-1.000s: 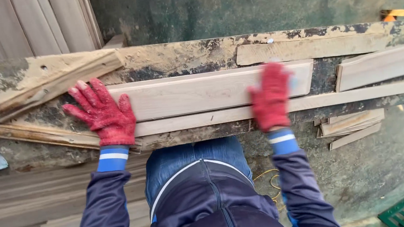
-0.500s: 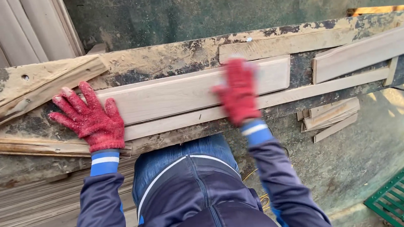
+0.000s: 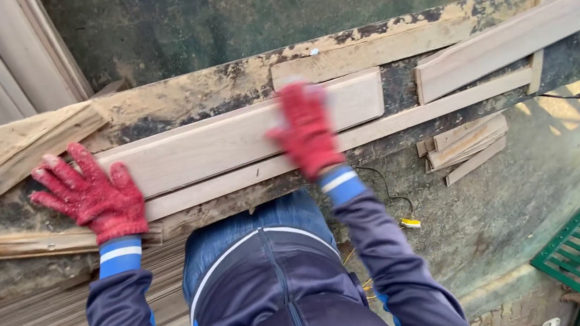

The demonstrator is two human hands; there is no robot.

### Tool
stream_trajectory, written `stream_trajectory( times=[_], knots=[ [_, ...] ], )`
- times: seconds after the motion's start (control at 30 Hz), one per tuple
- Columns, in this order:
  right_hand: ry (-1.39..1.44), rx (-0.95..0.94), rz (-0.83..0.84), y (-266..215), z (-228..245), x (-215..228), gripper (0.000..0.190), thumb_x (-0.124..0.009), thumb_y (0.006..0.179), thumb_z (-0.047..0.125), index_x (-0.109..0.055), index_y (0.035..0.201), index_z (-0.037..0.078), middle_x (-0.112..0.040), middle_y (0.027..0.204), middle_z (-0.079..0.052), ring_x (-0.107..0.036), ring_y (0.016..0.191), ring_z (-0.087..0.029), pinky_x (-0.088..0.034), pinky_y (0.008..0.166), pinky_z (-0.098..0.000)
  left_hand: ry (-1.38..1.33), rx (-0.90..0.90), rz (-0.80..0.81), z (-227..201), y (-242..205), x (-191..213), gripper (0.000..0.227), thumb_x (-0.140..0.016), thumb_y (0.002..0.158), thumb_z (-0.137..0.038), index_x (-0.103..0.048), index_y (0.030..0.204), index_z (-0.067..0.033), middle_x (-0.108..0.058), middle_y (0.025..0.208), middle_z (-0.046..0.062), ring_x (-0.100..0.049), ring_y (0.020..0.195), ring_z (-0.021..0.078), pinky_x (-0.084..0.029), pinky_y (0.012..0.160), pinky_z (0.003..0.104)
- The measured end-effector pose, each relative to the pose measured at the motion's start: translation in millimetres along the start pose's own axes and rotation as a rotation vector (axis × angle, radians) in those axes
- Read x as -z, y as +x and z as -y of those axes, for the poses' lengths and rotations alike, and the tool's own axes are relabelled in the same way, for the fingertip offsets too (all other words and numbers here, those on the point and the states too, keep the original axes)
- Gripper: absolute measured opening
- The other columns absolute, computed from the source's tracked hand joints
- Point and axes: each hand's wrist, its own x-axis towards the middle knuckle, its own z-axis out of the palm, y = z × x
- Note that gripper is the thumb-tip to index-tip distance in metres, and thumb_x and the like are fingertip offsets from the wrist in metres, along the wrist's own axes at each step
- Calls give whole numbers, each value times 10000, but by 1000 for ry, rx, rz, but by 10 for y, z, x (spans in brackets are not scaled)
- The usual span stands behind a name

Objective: Hand sanding wood planks using sandpaper at a workbench.

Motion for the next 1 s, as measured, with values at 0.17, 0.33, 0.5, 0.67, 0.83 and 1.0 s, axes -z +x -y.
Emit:
stream_trajectory(
  times=[0.17,0.33,0.5,0.67,0.83,1.0],
  knots=[
    [-123,-522,28,-175,-921,33,745,-330,1150,524,-31,1673,86,-1,1751,-127,-15,1632,-282,70,1321,-485,-14,8,30,-47,41,71,741,-667,1193,-225,-163,1706,-46,2,1678,304,42,1523,574,49,1181,810],
    [190,-188,-129,32,644,-90,1079,-626,901,530,-29,1698,113,96,1766,-104,68,1661,-281,55,1386,-482,-25,-20,4,-42,26,49,728,-706,1163,-175,-214,1678,-26,-44,1654,340,14,1492,609,32,1148,834],
    [-11,50,24,-68,-119,78,1025,-612,991,480,23,1701,101,140,1754,-93,-18,1647,-355,-26,1368,-543,4,-14,-9,41,31,-45,740,-687,1176,-215,-200,1703,-36,-26,1678,301,24,1525,559,39,1184,797],
    [-103,-277,-33,-243,-622,14,742,-351,1125,515,-71,1688,121,11,1755,-62,20,1637,-244,106,1339,-507,36,-36,-51,139,11,-169,779,-668,1182,-336,-167,1721,-82,1,1704,251,26,1557,543,13,1220,802],
    [333,71,-26,316,1184,134,964,-412,1044,695,12,1698,128,125,1759,-111,116,1651,-320,98,1361,-566,22,-58,-130,151,1,-176,772,-709,1113,-322,-278,1700,-69,-77,1689,248,-56,1544,551,-33,1204,801],
    [153,638,290,546,818,217,763,-392,1100,702,-161,1676,258,-27,1718,-8,20,1596,-207,100,1306,-580,-69,-19,-63,92,46,-83,756,-672,1103,-331,-330,1706,-27,-66,1678,272,-28,1525,555,9,1178,804]
  ],
)
